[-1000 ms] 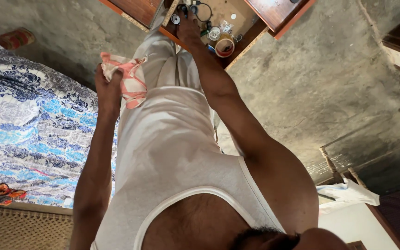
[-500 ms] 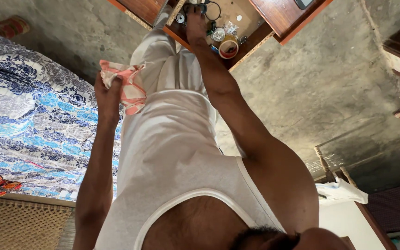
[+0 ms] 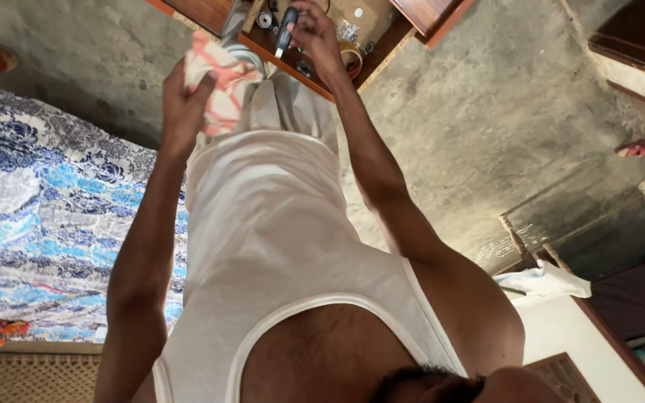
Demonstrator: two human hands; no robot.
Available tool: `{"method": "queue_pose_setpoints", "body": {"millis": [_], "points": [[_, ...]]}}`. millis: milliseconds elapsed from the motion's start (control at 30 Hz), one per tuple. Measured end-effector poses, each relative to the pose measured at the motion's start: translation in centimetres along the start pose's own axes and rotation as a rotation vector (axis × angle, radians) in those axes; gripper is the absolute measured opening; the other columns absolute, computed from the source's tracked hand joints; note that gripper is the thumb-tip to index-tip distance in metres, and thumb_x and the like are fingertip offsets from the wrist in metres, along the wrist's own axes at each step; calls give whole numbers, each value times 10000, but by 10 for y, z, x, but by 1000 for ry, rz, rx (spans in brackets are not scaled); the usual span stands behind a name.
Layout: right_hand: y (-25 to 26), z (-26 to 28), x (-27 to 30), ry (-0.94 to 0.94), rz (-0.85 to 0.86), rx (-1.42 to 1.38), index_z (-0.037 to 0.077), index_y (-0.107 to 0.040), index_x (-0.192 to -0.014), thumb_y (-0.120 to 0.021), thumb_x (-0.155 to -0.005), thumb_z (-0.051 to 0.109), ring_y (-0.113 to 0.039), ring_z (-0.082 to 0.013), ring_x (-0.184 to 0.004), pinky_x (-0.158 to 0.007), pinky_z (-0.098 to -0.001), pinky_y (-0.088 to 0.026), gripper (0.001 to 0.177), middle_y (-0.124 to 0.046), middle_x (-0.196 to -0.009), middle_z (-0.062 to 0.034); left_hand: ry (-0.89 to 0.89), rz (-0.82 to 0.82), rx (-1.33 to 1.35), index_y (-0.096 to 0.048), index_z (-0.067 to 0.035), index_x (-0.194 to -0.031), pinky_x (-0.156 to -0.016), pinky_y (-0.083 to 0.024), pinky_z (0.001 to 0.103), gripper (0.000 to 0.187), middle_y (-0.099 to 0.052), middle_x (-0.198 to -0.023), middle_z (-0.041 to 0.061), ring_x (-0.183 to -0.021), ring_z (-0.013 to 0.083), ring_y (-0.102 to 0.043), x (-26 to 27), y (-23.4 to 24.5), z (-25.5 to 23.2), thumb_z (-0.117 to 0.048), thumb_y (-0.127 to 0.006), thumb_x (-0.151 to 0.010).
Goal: Organizing and cleaning various personal items within a wooden desk drawer.
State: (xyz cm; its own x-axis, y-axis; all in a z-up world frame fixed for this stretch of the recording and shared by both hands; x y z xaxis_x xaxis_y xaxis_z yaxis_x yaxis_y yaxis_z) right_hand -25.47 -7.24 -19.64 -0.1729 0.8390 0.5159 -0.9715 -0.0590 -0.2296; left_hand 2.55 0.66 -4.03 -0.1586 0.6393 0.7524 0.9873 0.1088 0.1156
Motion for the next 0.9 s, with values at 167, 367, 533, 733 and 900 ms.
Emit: {"method": "queue_pose_setpoints", "body": {"millis": [167,367,533,733,900], "points": [[-42,59,51,-71,321,-71,50,-628,-1265,-716,-965,-64,-682,-124,-907,-785,-270,-560,332,-751,-1026,-52,-387,312,-26,-594,39,-1395,-908,-545,279,326,-702,-1172,52,-1031,94,-636,-18,-51,-20,-101,-658,-1108],[-37,103,72,133,281,44,10,-653,-1295,-731,-982,-68,-668,-106,-957,-863,-278,-563,331,-735,-1077,-41,-158,459,-412,-695,-10,-1285,-685,-430,386,307,-649,-875,205,-770,193,-507,-15,-80,-23,-188,-644,-1041],[0,89,47,277,-102,-47,22,-631,-1212,-762,-908,-37,-712,-138,-904,-800,-301,-597,336,-738,-1010,-40,-465,632,-678,-669,53,-1205,-809,-527,428,341,-712,-1049,258,-914,365,-693,-5,-106,3,-214,-678,-994],[194,-34,-8,390,-697,-237,61,-585,-979,-701,-973,76,-523,-101,-677,-561,-314,-462,117,-578,-814,14,-532,446,-521,-575,86,-1375,-899,-537,409,487,-681,-1226,272,-1070,346,-694,-20,-88,25,-216,-699,-1013],[263,-32,-11,336,-754,-489,153,-571,-944,-655,-920,111,-477,-126,-457,-401,-328,-361,97,-553,-613,1,-401,322,-380,-586,44,-1365,-837,-533,330,443,-724,-1137,138,-959,177,-667,-27,-50,26,-172,-676,-988]]}}
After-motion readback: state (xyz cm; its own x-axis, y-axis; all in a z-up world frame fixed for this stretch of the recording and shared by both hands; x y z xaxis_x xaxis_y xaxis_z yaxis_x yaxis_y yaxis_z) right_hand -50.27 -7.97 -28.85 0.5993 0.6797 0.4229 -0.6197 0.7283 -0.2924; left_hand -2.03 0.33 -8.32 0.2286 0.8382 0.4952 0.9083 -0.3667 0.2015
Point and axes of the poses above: each hand's wrist, its own x-axis away from the middle knuckle, its own y-axis out of the back of the hand, z = x × y, the point moved 5 cm from there along -x, towards the middle knuckle
